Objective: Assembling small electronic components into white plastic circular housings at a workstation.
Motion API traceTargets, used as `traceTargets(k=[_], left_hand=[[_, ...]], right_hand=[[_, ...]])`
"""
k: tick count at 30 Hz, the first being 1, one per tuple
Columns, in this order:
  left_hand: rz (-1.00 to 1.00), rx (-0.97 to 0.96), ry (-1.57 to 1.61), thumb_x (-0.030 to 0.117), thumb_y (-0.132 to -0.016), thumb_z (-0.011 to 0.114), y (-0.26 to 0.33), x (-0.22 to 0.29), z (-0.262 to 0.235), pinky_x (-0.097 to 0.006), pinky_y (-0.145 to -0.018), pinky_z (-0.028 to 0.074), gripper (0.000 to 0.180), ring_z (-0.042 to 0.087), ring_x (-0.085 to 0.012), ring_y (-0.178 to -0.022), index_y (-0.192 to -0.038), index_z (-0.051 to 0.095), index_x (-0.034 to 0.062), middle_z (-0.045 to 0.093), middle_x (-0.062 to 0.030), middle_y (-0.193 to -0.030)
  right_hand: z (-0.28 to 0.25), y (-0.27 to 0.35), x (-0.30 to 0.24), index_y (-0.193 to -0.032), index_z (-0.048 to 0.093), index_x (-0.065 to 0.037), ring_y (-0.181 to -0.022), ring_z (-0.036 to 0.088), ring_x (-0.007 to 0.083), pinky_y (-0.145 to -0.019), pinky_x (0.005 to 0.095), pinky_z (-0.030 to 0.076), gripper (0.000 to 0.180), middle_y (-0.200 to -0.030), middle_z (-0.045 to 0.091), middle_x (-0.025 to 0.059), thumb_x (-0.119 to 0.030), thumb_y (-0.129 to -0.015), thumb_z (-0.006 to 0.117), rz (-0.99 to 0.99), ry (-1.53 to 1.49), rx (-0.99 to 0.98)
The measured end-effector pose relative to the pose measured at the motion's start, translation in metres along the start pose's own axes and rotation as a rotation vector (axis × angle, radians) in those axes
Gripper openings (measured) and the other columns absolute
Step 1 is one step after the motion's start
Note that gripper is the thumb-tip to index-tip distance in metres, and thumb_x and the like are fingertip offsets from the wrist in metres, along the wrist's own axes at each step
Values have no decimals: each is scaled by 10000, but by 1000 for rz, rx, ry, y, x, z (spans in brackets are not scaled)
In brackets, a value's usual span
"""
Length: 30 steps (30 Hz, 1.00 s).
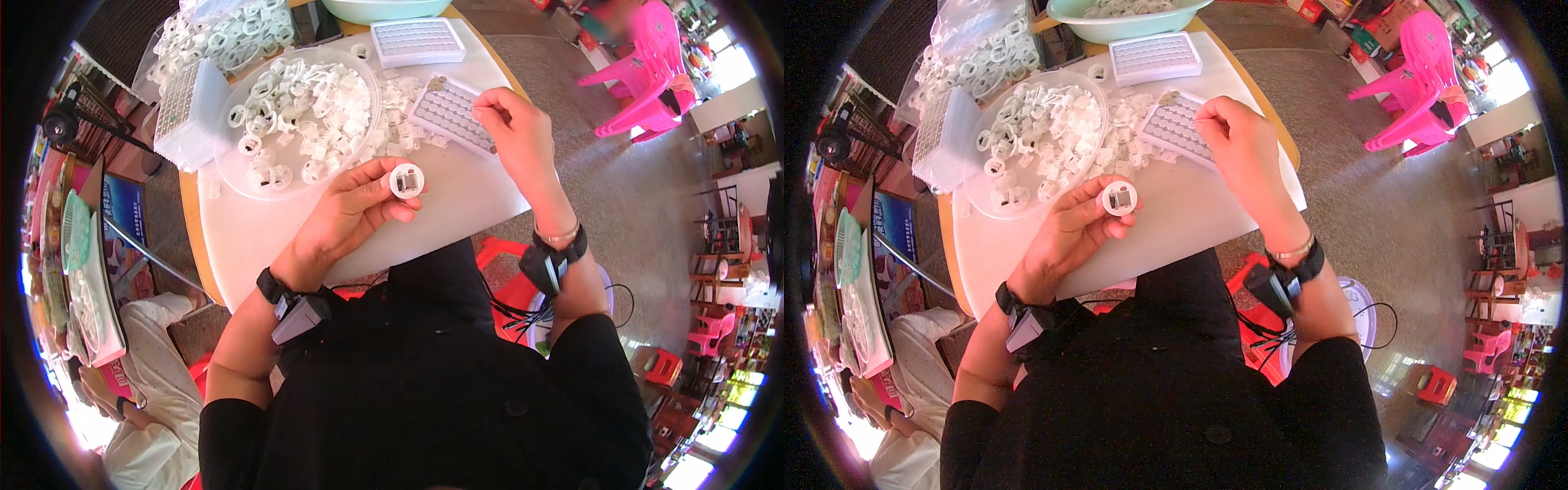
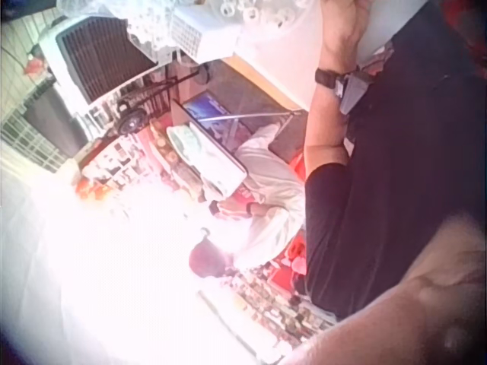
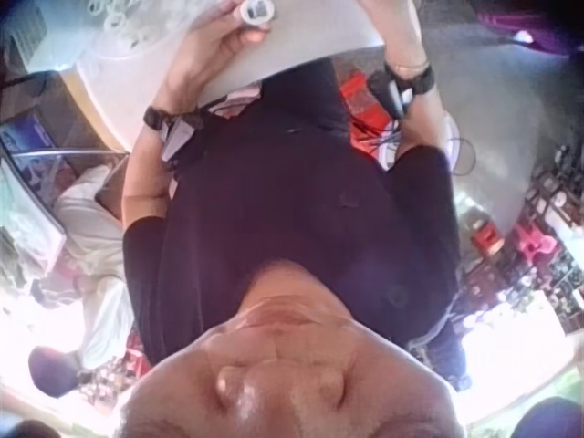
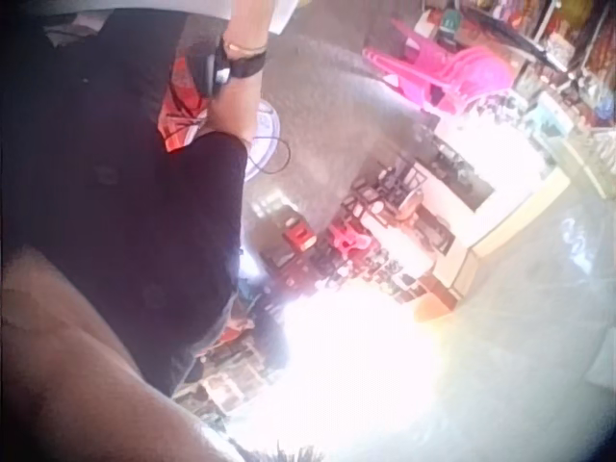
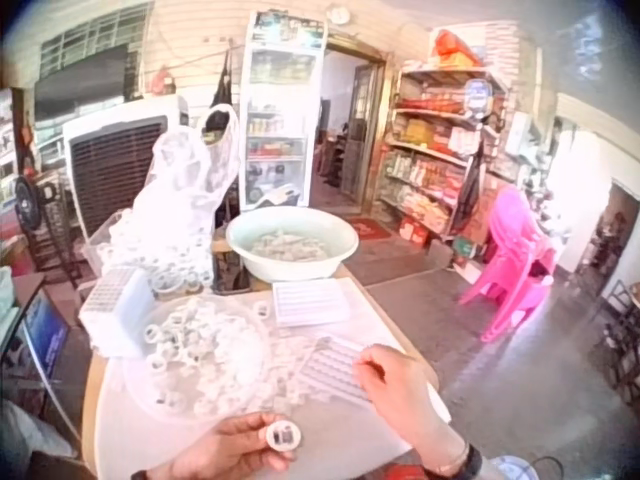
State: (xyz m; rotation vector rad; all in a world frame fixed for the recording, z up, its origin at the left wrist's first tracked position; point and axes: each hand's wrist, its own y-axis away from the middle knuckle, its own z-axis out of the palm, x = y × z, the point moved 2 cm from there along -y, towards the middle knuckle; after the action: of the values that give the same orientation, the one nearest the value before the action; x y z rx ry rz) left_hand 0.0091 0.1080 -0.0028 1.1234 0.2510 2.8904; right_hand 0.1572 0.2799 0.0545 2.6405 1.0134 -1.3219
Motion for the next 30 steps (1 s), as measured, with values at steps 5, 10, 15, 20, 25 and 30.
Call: traceTargets(k=[5,10,15,20,25,30], left_hand=[[42,-108,49,112,-967,478,0,-1,-8,-292,-799,524,274,610,-192,-938,-1208,500,-17,591,-135,-1093],[41,-141,50,120,-967,487,-1,-2,-5,-284,-794,516,268,604,-173,-928,-1200,515,-10,602,-103,-1071],[59,-122,9,129,-963,503,1,-4,-3,-279,-791,511,267,603,-165,-918,-1194,534,-4,606,-89,-1056],[58,-105,-34,137,-960,516,2,-4,-2,-279,-790,503,268,601,-158,-901,-1185,548,-5,609,-81,-1050],[52,-92,-98,140,-958,523,0,-5,-1,-276,-802,500,276,597,-150,-901,-1186,547,-13,609,-80,-1054],[36,-84,-158,144,-956,529,0,-5,0,-272,-812,494,278,592,-141,-898,-1174,553,-27,609,-76,-1056]], right_hand=[[12,41,-35,-856,650,-34,-651,576,119,-601,253,454,51,-746,626,40,-46,-807,646,-140,-438,-123],[20,58,-44,-854,652,-28,-671,569,107,-594,238,446,73,-782,593,35,-1,-787,653,-244,-382,-172],[22,59,-41,-850,652,-26,-671,565,105,-589,233,445,70,-791,579,35,5,-787,647,-196,-389,-224],[21,57,-44,-835,647,-18,-671,577,116,-582,245,450,49,-797,585,47,-7,-789,638,-158,-368,-281],[22,56,-43,-817,637,-17,-678,596,146,-590,267,463,40,-787,586,64,-35,-782,648,-185,-292,-269],[23,50,-37,-852,595,-6,-685,604,140,-602,270,470,122,-784,605,61,-65,-769,663,-12,-351,-369]])
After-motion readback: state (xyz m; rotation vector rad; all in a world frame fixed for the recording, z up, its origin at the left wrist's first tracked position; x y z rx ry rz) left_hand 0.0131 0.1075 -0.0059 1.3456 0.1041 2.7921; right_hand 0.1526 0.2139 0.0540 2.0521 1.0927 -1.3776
